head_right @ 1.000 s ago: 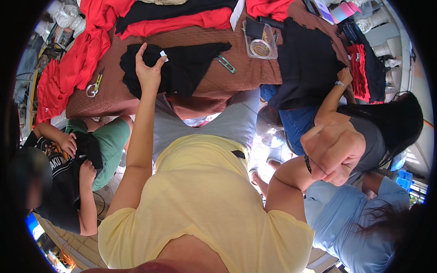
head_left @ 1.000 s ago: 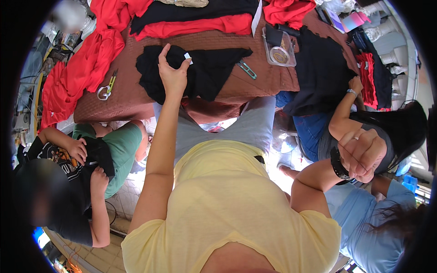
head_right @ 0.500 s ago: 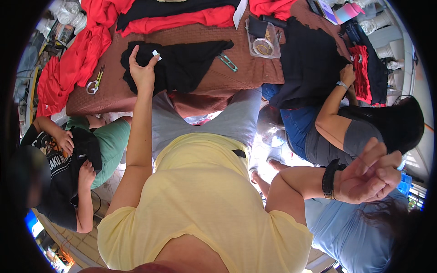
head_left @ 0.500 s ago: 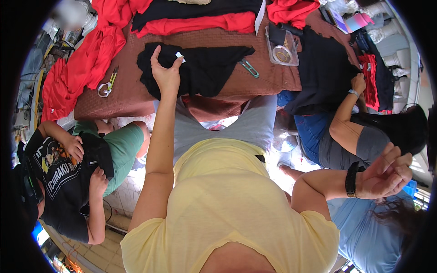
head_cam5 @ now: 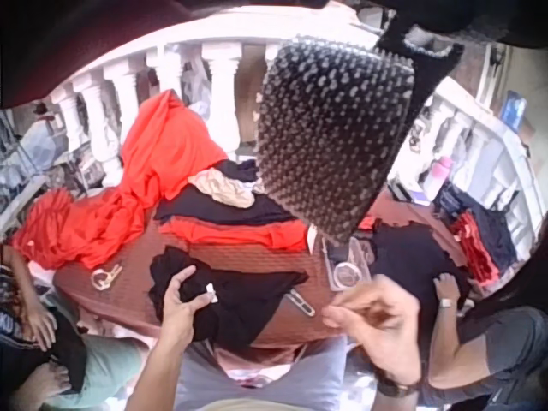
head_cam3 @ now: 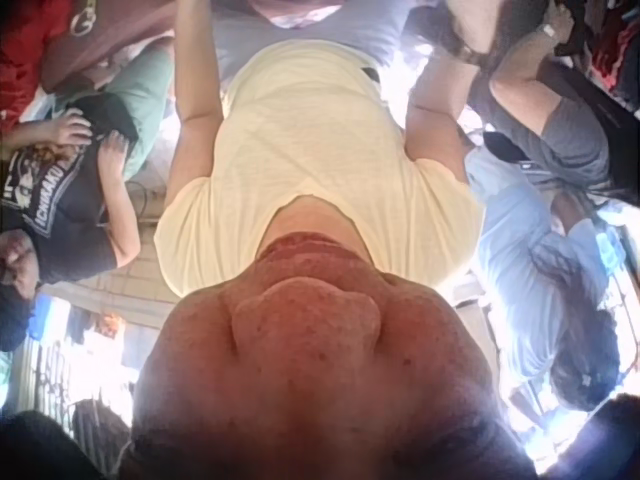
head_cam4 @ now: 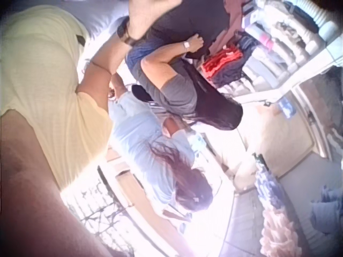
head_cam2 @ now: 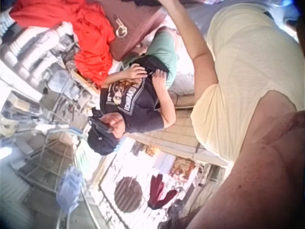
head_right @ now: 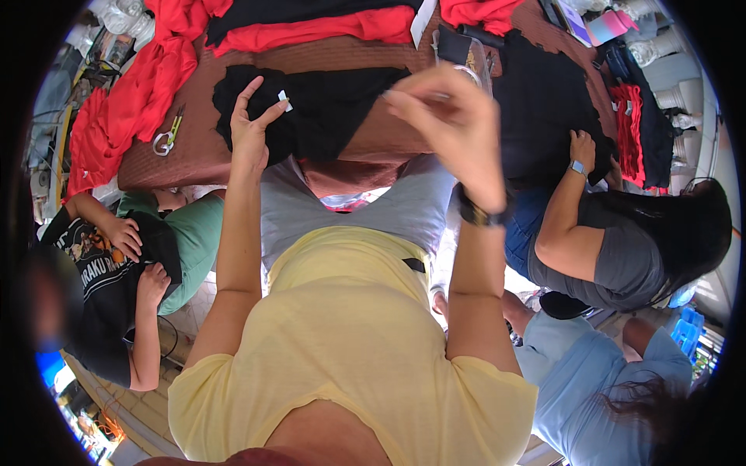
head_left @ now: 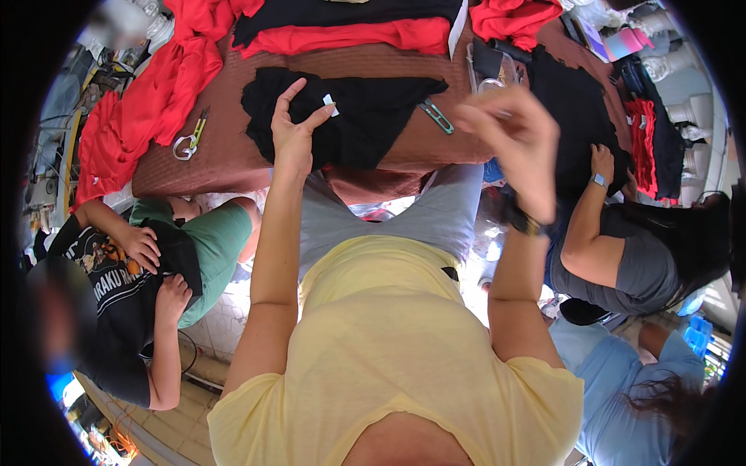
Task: The person attaches a plastic tag to a black garment by hand and uses a small cutter to trim excess material.
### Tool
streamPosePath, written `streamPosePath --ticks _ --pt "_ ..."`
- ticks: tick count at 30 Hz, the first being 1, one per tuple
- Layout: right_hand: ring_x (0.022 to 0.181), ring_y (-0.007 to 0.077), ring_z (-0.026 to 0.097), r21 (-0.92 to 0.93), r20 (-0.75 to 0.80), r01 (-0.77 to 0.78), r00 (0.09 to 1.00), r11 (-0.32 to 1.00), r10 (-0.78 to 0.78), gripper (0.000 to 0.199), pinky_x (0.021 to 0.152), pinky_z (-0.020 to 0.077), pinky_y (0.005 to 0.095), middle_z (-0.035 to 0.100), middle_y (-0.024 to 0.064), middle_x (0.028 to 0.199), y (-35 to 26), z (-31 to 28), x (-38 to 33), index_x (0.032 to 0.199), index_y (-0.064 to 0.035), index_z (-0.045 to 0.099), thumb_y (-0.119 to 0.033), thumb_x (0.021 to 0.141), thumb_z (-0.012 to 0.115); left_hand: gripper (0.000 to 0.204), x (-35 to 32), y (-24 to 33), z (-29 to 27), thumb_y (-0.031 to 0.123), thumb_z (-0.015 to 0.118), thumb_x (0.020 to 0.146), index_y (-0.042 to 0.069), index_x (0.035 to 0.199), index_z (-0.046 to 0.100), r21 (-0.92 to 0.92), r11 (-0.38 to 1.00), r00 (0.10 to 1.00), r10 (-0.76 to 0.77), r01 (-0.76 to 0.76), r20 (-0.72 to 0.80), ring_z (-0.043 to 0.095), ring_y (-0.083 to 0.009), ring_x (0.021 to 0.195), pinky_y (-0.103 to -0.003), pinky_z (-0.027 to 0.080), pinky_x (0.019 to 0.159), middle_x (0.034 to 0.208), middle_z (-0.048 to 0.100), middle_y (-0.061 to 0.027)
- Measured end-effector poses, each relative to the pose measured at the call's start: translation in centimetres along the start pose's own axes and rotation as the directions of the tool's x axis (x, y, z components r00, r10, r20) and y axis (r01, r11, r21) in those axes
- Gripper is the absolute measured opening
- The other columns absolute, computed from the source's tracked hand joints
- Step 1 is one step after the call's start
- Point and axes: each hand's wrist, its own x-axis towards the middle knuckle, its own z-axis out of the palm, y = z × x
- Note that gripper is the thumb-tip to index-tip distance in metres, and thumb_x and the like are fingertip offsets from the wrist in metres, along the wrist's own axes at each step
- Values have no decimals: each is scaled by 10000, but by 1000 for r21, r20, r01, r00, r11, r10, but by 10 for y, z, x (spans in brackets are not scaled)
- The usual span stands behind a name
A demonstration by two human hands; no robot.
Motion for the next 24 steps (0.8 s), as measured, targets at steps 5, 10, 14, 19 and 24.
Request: streamPosePath --ticks 5,10,14,19,24 --pt "690 90 646 -13 198 -176 964 984 175 133 629 515 237 676 30 752 108 45 35 841 2 639 -75 856 748 687 2 -3 0 -35 799 729 26 1359 533 72 993 994 89 -94 66 516 -193 1234 -316 443 1034 1354 512 -140" --pt "659 96 635 61 236 -299 931 952 278 159 619 514 251 672 38 720 138 71 51 789 -8 635 -66 799 783 698 -3 4 1 -6 806 727 10 1366 525 188 958 974 197 -216 112 443 -204 1320 -320 341 1111 1391 505 -125" --pt "674 117 644 -179 164 -206 958 962 235 160 660 521 279 681 57 726 155 74 46 769 -3 631 -36 745 786 705 3 0 -2 -24 795 730 4 1376 515 211 954 975 197 -215 105 462 -195 1291 -312 353 1092 1386 503 -120" --pt "684 100 646 -91 167 -321 928 943 332 144 644 508 256 682 39 731 161 68 39 786 -9 653 -53 777 789 715 9 -8 1 -71 775 733 2 1390 501 228 953 979 189 -200 72 513 -153 1206 -287 452 1003 1334 517 -98" --pt "725 91 643 144 211 -434 891 889 401 127 669 513 231 690 28 813 157 65 41 923 -22 680 -103 864 759 717 5 -1 8 -71 766 737 1 1397 494 219 952 973 183 -212 143 500 -151 1219 -289 430 1022 1333 524 -91"
